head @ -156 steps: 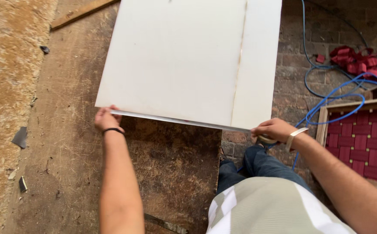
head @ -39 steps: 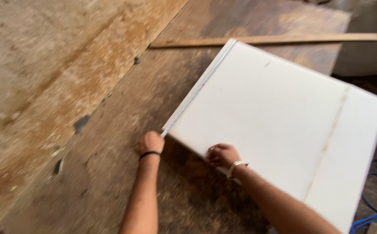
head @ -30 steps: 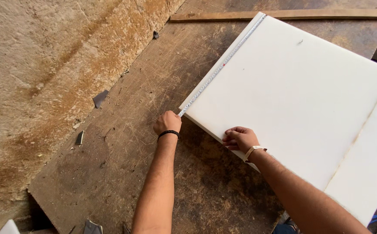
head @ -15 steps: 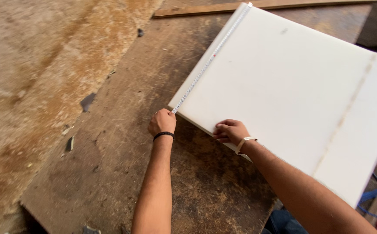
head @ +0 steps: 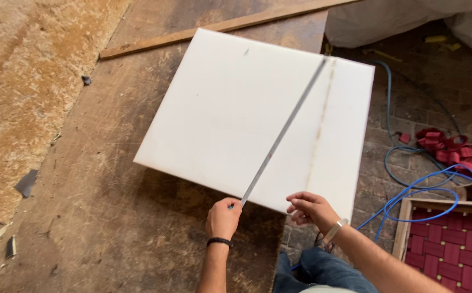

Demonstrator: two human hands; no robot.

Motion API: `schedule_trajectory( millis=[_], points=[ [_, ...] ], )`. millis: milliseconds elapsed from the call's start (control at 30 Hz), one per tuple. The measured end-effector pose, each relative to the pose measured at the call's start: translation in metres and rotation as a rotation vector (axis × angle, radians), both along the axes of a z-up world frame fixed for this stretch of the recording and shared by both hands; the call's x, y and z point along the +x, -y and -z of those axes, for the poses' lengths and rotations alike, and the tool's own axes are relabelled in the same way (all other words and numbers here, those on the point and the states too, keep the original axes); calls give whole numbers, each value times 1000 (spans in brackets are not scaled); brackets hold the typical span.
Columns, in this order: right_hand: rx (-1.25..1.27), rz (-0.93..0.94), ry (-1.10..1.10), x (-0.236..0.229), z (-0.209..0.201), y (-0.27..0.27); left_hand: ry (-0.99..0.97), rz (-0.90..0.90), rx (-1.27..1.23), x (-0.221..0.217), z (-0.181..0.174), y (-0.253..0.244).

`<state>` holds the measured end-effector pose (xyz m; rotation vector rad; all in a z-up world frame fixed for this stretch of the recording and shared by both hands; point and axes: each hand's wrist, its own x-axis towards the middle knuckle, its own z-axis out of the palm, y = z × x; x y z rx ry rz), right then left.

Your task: The person sprays a dark liquid onto a white foam board using a handheld spray gun, then measures the board with a tape measure. The person handles the foam board and spray gun, and uses a tape measure to measure the board's dimensions.

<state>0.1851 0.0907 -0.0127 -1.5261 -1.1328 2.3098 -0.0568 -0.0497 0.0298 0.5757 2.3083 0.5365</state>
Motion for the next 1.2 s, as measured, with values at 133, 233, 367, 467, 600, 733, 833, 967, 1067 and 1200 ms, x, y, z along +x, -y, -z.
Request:
schedule_trajectory(
  millis=[133,233,367,467,600,733,833,967,1067,1200],
  points=[
    [-31,87,25,50,2,-12,-126,50,-141,28,-14,-12],
    [-56,91,42,69,3,-27,-83,74,-233,41,-20,-28],
    [-76,57,-11,85,4,-57,-182,31,-283,75,-25,-52],
    [-69,-10,-10,97,6,-92,-243,-2,-249,100,-23,-71],
    [-31,-184,3,115,11,-139,-357,-85,-209,130,-16,-107],
    [29,-290,-51,136,15,-181,-377,-139,-228,155,-17,-150],
    [46,-343,-32,149,17,-201,-381,-147,-253,167,-18,-174],
    [92,-370,-58,154,11,-216,-392,-172,-299,175,-17,-185],
    [254,-454,-41,143,-4,-220,-414,-188,-321,179,-15,-180],
    [686,-718,156,105,-28,-217,-450,-202,-285,175,-1,-173]
  ],
)
